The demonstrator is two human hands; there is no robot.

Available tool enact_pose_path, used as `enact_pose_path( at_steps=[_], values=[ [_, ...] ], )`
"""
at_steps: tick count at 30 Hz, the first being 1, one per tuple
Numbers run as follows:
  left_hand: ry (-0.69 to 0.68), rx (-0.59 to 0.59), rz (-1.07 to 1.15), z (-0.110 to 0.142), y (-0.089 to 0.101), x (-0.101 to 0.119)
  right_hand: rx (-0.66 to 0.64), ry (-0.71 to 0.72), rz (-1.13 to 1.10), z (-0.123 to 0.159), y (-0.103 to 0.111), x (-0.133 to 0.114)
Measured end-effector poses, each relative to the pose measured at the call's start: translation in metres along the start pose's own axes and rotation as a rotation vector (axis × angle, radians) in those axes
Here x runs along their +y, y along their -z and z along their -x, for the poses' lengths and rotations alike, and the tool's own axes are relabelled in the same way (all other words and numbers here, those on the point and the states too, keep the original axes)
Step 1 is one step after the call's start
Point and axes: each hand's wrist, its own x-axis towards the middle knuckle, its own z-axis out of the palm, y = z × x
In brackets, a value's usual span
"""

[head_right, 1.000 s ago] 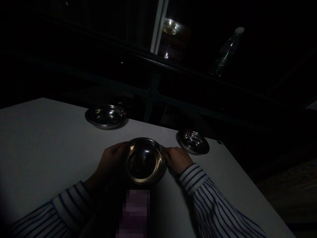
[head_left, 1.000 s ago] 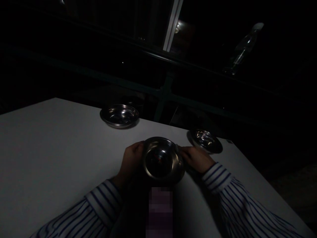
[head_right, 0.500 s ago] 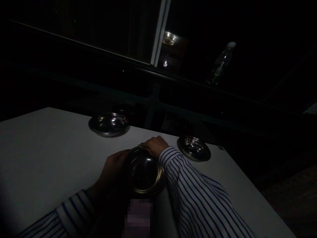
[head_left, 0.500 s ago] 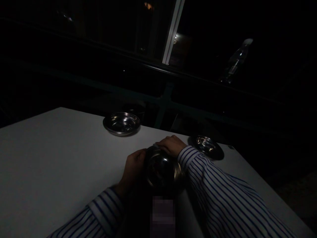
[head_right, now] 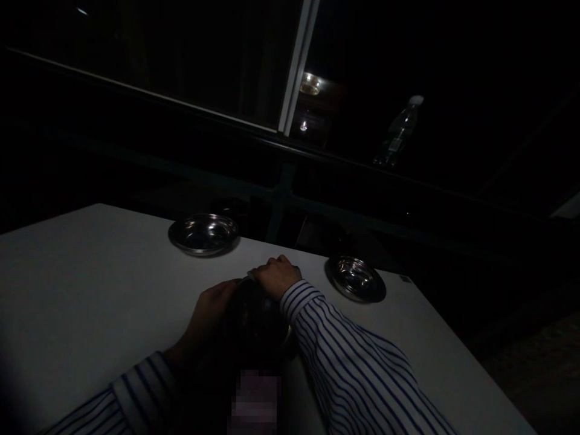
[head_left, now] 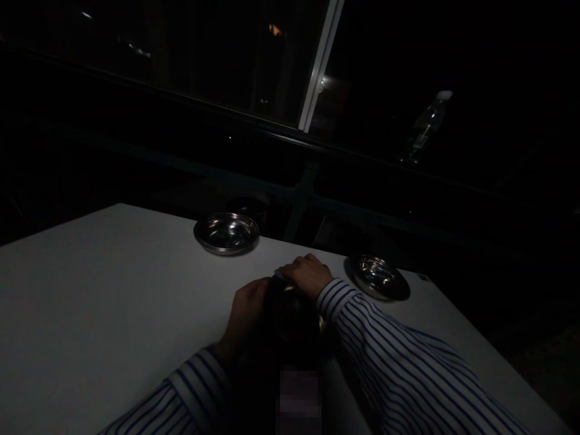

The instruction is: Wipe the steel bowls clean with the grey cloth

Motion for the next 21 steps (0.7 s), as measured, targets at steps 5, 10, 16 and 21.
enact_pose_path(
  at_steps=[5,10,16,21],
  values=[
    [0.068,-0.011,0.087,0.002,-0.002,0.002,0.003,-0.06,0.074,0.011,-0.004,0.005],
    [0.132,0.054,0.111,0.005,-0.002,0.014,0.015,-0.032,0.112,0.007,-0.004,-0.013],
    [0.095,0.085,0.036,0.001,0.001,0.009,0.041,-0.026,0.124,0.0,0.0,-0.028],
    [0.09,0.101,-0.012,0.002,0.002,0.009,0.051,-0.03,0.115,-0.001,0.002,-0.036]
  ],
)
